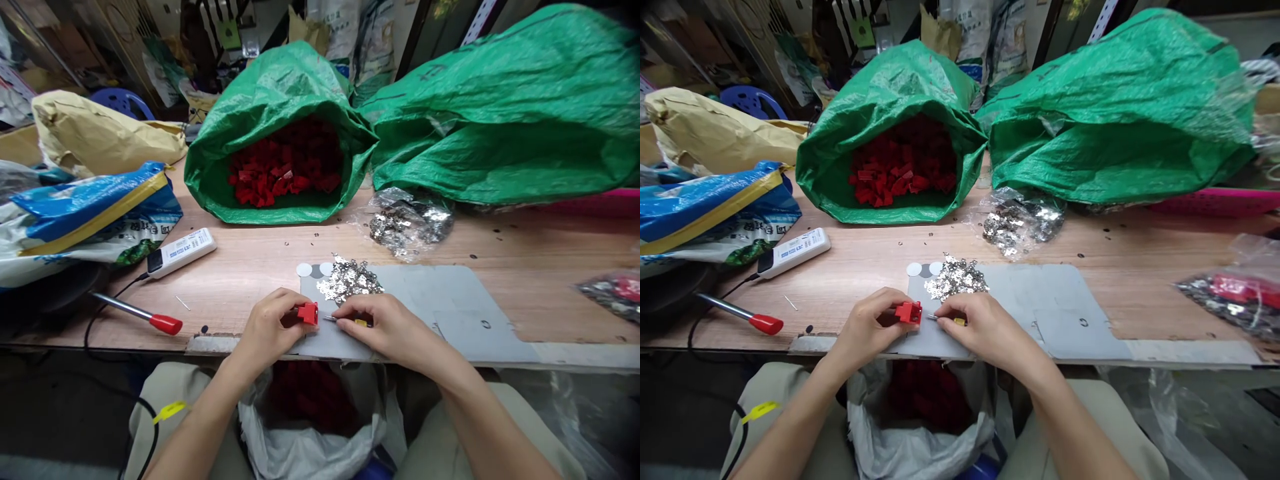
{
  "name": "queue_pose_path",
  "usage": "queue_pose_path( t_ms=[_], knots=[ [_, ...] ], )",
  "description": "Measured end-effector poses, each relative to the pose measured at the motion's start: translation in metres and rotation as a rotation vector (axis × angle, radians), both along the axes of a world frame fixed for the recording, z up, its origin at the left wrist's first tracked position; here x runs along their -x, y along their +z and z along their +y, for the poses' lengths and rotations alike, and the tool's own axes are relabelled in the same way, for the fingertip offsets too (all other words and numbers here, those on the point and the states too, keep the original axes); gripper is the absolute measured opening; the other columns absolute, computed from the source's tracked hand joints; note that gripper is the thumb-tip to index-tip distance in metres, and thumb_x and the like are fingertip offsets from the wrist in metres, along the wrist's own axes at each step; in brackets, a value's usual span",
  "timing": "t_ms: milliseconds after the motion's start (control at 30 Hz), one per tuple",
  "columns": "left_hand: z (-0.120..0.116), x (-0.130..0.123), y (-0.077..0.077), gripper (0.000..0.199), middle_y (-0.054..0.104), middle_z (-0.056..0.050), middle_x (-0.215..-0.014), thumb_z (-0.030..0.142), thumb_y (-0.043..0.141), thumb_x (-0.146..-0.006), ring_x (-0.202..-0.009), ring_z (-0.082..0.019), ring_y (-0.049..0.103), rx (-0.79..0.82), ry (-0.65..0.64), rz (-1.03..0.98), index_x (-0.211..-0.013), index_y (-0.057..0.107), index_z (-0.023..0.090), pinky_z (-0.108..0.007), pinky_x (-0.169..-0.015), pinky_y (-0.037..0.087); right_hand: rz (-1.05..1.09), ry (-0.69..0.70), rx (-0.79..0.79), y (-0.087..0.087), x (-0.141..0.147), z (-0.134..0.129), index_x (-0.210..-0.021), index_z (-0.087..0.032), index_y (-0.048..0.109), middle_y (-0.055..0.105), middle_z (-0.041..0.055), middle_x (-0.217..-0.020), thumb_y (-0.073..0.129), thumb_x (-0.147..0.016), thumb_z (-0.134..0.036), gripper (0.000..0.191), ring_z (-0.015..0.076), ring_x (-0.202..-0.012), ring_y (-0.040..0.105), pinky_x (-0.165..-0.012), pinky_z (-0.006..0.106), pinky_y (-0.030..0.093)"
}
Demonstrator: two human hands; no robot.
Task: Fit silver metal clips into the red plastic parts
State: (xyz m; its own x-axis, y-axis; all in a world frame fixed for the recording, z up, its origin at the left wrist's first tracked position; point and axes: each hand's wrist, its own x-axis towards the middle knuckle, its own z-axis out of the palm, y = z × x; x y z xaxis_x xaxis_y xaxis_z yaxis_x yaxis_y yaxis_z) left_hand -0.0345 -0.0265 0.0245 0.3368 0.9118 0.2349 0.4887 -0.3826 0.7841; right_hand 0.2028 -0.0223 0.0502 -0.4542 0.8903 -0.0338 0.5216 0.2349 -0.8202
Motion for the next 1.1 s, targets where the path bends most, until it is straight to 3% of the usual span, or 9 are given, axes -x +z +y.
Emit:
queue_pose_path(
  t_ms=[333, 900, 1100],
  knots=[
    [0.001, 0.0, 0.0, 0.022, 0.069, -0.001, -0.093, 0.017, 0.08, -0.076, -0.085, -0.015, 0.065, 0.025, -0.009, -0.013, -0.094, 0.07, 0.022, -0.024, -0.072, 0.051, -0.11, -0.023, -0.167, -0.001, 0.014, -0.006, -0.091, -0.021, 0.074, 0.074, 0.0017, -0.088, 0.062, -0.089, -0.013, 0.015, 0.019, -0.081, 0.066, -0.072, 0.028, 0.045],
    [0.002, 0.001, 0.002, 0.019, 0.069, -0.003, -0.093, 0.018, 0.08, -0.077, -0.085, -0.017, 0.066, 0.034, -0.028, 0.003, -0.093, 0.07, 0.02, -0.026, -0.073, 0.051, -0.156, -0.042, -0.177, -0.002, 0.027, -0.004, -0.077, -0.018, 0.069, 0.069, 0.0017, -0.075, 0.062, -0.085, -0.008, 0.014, 0.0176, -0.071, 0.062, -0.065, 0.028, 0.04],
    [0.004, 0.002, 0.0, 0.018, 0.07, -0.004, -0.093, 0.021, 0.079, -0.077, -0.085, -0.018, 0.066, 0.055, -0.025, -0.004, -0.093, 0.07, 0.02, -0.027, -0.072, 0.051, -0.092, -0.028, -0.135, -0.002, 0.024, -0.001, -0.081, -0.019, 0.072, 0.072, 0.0016, -0.078, 0.062, -0.085, -0.008, 0.015, 0.0177, -0.074, 0.064, -0.066, 0.027, 0.041]
  ],
)
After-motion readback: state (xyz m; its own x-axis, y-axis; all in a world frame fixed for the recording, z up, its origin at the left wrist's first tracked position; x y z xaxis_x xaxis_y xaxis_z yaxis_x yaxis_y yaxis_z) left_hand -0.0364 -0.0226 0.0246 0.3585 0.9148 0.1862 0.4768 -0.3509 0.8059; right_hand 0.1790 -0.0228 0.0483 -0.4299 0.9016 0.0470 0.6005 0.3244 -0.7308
